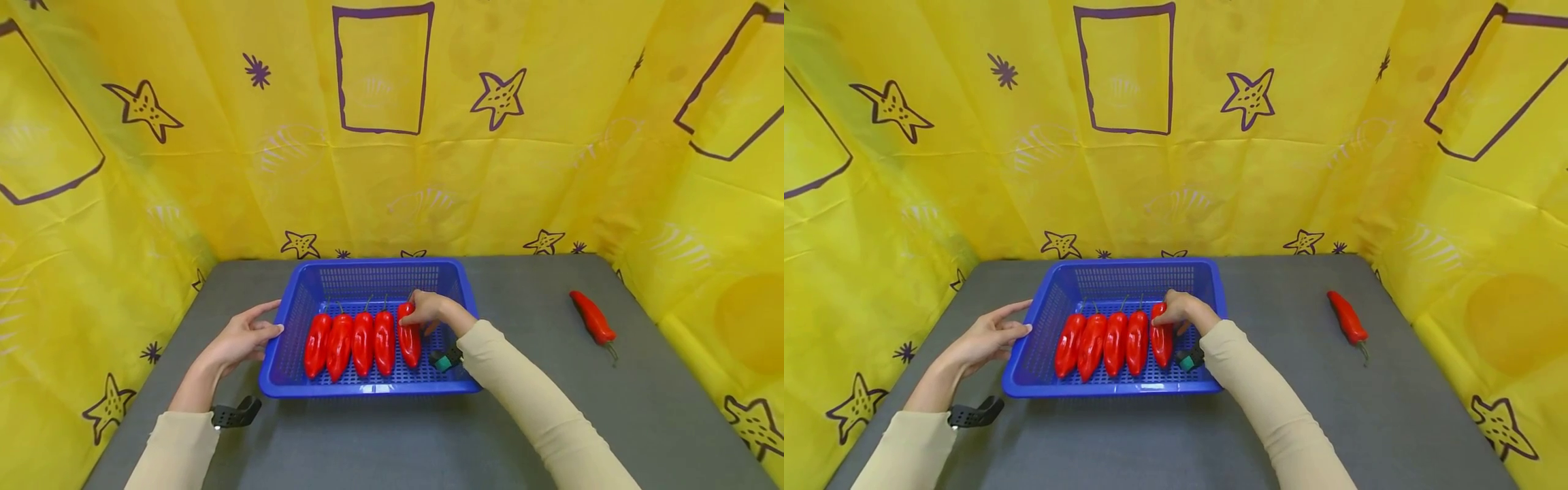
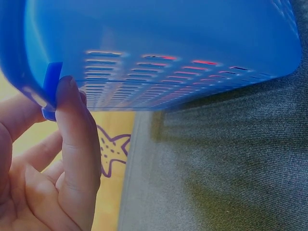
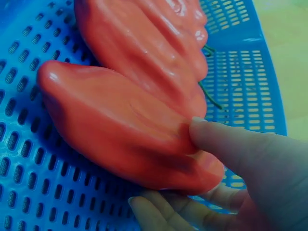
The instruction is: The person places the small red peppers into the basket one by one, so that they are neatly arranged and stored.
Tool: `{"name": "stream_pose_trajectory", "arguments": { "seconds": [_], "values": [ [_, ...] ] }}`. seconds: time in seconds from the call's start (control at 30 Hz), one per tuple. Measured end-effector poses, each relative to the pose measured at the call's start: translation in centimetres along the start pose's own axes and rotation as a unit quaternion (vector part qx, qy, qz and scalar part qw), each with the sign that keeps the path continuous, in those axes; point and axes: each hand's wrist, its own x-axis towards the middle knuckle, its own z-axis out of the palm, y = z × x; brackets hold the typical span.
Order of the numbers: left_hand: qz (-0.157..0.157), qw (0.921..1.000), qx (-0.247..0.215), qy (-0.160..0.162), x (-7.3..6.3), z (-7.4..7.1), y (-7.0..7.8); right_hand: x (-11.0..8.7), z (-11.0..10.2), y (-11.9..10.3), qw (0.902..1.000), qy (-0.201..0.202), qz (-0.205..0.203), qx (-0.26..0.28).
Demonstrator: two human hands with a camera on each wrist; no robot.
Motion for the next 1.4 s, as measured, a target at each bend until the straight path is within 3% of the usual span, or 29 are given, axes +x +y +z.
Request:
{"name": "stream_pose_trajectory", "arguments": {
  "seconds": [0.27,1.0,1.17,1.4],
  "values": [
    [0.004,0.9999,-0.007,-0.007,-0.1,0.0,0.2,0.2,0.1,0.1,0.9997,-0.010,0.015,-0.019],
    [0.003,0.9999,-0.005,-0.009,0.0,0.0,0.1,0.4,0.1,0.2,0.9983,-0.047,0.033,0.012],
    [0.002,1.0000,-0.001,-0.005,0.1,0.0,0.1,0.0,-0.3,0.2,0.9991,-0.029,0.033,0.001],
    [-0.001,1.0000,-0.002,-0.004,0.2,0.0,0.1,-0.4,-1.8,0.4,0.9999,0.006,-0.002,-0.011]
  ]
}}
